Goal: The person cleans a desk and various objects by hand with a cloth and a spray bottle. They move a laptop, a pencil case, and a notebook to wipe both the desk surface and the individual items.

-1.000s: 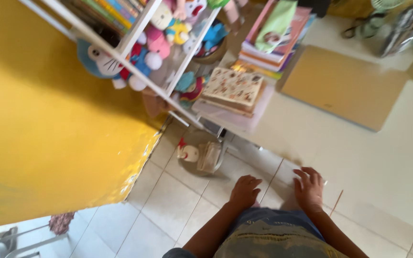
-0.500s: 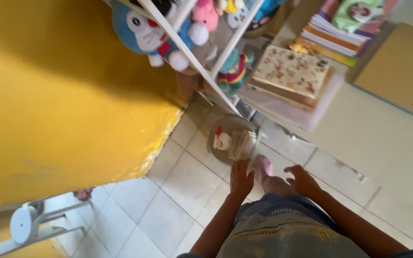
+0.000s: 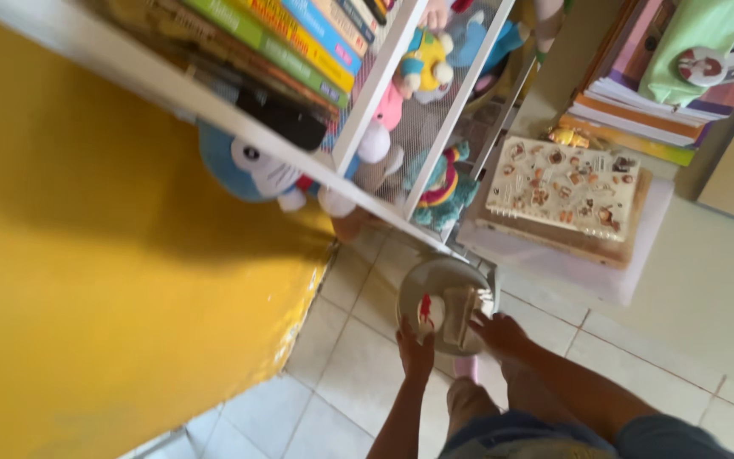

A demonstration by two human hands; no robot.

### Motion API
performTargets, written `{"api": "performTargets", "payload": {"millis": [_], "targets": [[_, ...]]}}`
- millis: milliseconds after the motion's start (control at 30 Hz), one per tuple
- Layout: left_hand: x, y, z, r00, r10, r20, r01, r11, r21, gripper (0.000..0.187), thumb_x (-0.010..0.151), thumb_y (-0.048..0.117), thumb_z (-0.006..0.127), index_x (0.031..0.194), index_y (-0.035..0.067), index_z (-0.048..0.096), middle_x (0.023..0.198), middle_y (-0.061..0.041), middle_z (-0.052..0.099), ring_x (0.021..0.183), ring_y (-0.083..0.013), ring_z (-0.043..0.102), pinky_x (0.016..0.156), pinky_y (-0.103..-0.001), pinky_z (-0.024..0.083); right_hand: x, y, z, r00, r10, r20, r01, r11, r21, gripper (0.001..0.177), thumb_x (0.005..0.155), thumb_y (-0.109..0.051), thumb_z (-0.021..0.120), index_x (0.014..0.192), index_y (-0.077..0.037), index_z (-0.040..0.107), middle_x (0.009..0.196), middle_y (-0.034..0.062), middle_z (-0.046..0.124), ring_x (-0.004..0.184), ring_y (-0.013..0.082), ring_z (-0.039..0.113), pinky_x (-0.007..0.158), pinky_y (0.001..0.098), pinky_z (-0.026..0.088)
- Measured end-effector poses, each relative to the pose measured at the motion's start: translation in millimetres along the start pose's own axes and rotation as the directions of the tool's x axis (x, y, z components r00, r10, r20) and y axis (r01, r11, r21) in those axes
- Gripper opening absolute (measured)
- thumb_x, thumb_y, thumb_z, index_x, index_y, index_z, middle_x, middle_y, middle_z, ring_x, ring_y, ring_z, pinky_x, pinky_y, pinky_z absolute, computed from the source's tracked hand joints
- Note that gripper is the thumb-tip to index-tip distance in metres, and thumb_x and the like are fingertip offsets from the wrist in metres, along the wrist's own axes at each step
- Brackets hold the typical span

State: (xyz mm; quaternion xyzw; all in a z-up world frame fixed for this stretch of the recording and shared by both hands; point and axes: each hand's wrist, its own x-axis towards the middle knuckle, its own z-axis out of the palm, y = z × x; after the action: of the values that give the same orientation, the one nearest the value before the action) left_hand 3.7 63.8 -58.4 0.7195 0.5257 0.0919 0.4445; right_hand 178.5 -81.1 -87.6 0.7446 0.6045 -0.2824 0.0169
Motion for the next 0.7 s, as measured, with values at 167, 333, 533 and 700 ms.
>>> {"api": "performTargets", "payload": {"millis": [167,333,533,700], "targets": [[25,-10,5,0.992,-0.02,0.128,0.002,0.991,0.137,0.051,0.083,0.019,0.078,0.132,0.012,0.064,0.113,-0.016,0.064,0.104,-0.0326,0.064,0.091,-0.044,0.053,40,-17,1,0.999,0.051,0.016,-0.052,0.998,0.046,0.054,0.094,-0.002,0.058,0.145,-0.018,0.051,0.165,0.0082,0.031,0.093,0.0286,0.071,0.072,0.0403,0.06],[32,-21,3,0.964,0.186,0.192,-0.215,0.967,0.14,0.041,0.076,0.019,0.086,0.11,0.005,0.067,0.108,-0.016,0.064,0.101,-0.0337,0.064,0.089,-0.044,0.052,50,-21,16,0.987,0.15,-0.05,-0.148,0.988,0.049,0.044,0.095,-0.009,0.06,0.139,-0.015,0.058,0.153,0.0081,0.048,0.106,0.0293,0.068,0.074,0.0383,0.06],[37,-24,-5,0.962,0.131,0.239,-0.146,0.988,0.046,0.036,0.08,0.019,0.083,0.111,0.006,0.068,0.106,-0.013,0.07,0.098,-0.0301,0.07,0.087,-0.041,0.054,27,-19,21,0.938,0.343,-0.045,-0.335,0.934,0.123,0.038,0.091,-0.021,0.066,0.129,-0.021,0.065,0.146,0.0074,0.052,0.123,0.0289,0.057,0.095,0.0451,0.052],[34,-1,-22,0.892,0.297,0.34,-0.237,0.949,-0.208,0.043,0.077,0.023,0.087,0.109,0.006,0.065,0.104,-0.01,0.073,0.094,-0.0242,0.073,0.082,-0.038,0.059,-50,-17,23,0.71,0.702,0.062,-0.687,0.671,0.279,0.034,0.099,-0.027,0.061,0.131,-0.038,0.064,0.133,-0.0067,0.065,0.128,0.0236,0.054,0.107,0.0419,0.047]]}}
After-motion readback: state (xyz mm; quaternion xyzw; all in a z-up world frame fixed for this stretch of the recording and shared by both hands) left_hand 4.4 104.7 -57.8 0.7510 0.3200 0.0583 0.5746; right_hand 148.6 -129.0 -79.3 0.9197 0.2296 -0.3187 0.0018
